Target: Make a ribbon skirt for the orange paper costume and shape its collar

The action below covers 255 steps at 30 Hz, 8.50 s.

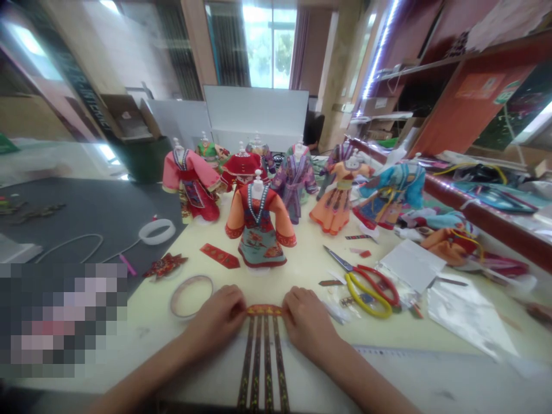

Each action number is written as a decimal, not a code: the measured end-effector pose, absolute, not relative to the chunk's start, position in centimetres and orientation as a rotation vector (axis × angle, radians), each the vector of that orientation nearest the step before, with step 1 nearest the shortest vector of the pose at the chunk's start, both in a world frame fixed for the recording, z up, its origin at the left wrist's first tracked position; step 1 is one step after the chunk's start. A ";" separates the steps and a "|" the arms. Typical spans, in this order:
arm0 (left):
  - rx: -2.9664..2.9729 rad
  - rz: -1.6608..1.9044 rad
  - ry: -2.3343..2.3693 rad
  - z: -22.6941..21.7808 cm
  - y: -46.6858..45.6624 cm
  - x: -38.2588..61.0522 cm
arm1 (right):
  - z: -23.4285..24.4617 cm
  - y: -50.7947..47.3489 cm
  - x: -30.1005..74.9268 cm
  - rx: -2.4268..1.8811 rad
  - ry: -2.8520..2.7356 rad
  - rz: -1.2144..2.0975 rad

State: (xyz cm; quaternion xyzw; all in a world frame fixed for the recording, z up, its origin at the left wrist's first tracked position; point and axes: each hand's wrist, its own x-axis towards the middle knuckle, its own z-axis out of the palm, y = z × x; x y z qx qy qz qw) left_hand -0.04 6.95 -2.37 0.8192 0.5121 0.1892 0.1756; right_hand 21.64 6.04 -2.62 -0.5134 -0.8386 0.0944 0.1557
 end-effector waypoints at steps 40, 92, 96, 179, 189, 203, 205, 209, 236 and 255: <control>2.126 0.649 1.556 -2.8 6.4 0.5 | -2.9 5.4 20.4 -1.465 -1.935 0.824; 2.317 0.509 1.348 -1.4 6.8 0.0 | -0.8 5.7 21.0 -1.473 -2.257 0.617; 2.136 0.661 1.340 0.1 6.9 -0.4 | 0.8 5.7 20.9 -1.438 -2.123 0.720; 1.327 1.008 0.970 8.0 6.5 0.2 | 6.4 5.5 15.7 -0.812 -1.815 0.100; 1.254 1.262 1.041 5.6 5.2 0.9 | 6.0 5.7 15.1 -0.843 -1.786 -0.083; 1.208 1.318 1.066 6.0 5.1 2.1 | 5.5 5.6 15.3 -0.852 -1.825 -0.092; 1.217 1.321 1.079 6.0 5.1 2.1 | 5.6 5.6 15.2 -0.847 -1.846 -0.157; 1.234 1.340 1.081 5.7 5.2 2.2 | 5.8 5.5 15.0 -0.839 -1.872 -0.209; 1.017 1.324 1.026 4.9 5.3 1.8 | 5.0 5.4 15.4 -0.832 -1.786 -0.107; 1.156 1.254 0.971 4.9 5.3 1.6 | 5.7 5.4 15.4 -0.824 -1.935 -0.122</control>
